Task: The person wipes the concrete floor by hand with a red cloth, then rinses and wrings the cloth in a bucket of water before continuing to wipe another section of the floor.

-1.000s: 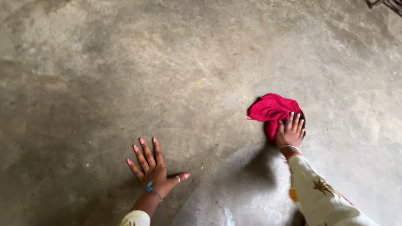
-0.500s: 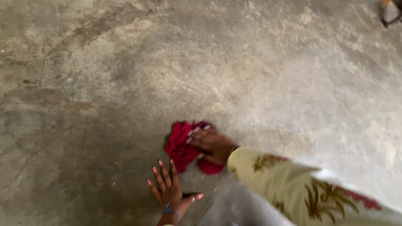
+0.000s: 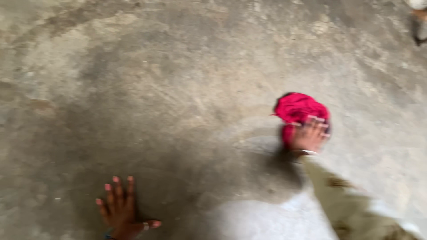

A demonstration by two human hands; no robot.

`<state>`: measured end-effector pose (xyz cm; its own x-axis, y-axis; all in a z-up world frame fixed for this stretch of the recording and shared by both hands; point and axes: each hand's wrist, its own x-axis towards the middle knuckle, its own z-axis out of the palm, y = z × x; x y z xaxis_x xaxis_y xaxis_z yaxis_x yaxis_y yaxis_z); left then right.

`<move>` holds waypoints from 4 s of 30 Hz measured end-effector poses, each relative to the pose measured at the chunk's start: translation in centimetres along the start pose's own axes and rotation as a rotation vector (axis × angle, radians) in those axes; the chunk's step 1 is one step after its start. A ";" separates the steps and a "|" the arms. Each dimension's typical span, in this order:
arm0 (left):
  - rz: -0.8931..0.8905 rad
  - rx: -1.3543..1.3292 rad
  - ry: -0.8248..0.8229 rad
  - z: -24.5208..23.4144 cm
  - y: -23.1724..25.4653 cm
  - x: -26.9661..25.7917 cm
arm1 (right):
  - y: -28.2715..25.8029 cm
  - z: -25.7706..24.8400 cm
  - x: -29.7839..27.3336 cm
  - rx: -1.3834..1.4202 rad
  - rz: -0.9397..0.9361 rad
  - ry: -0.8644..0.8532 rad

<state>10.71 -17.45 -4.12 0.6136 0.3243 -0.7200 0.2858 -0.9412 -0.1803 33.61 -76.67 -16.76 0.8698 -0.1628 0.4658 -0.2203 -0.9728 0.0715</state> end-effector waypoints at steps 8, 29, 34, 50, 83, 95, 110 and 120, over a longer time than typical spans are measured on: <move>-0.038 0.209 0.245 1.6 1.6 -1.9 | -24.4 -19.4 -10.0 0.663 -0.655 -0.524; 0.101 -0.060 0.378 -0.8 22.5 -4.6 | -1.7 -24.5 -9.6 0.799 -0.696 -0.629; 0.213 -0.347 0.375 -5.4 30.3 -0.4 | 4.1 -18.1 -2.4 0.566 -0.394 -0.731; -0.070 -0.373 0.014 -11.2 36.1 -0.3 | -20.2 -10.7 8.5 0.373 -0.459 -0.849; 0.653 -0.441 0.917 -11.7 46.8 1.9 | 10.0 -3.5 10.2 0.234 0.022 -0.310; 0.660 -0.500 1.013 -16.9 55.8 4.7 | 16.0 7.6 28.2 0.177 -0.018 -0.372; 0.665 -0.445 1.002 -15.0 55.9 6.1 | 16.0 4.2 26.2 0.397 -0.087 -0.591; 0.588 -0.430 0.988 -14.3 56.6 6.7 | 30.7 10.8 25.7 -0.050 0.609 -0.411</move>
<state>41.51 -67.16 -9.60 0.9719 -0.0302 0.2336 -0.1178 -0.9211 0.3710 53.95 -112.54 -12.16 0.6802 -0.7298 0.0684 -0.7283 -0.6834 -0.0497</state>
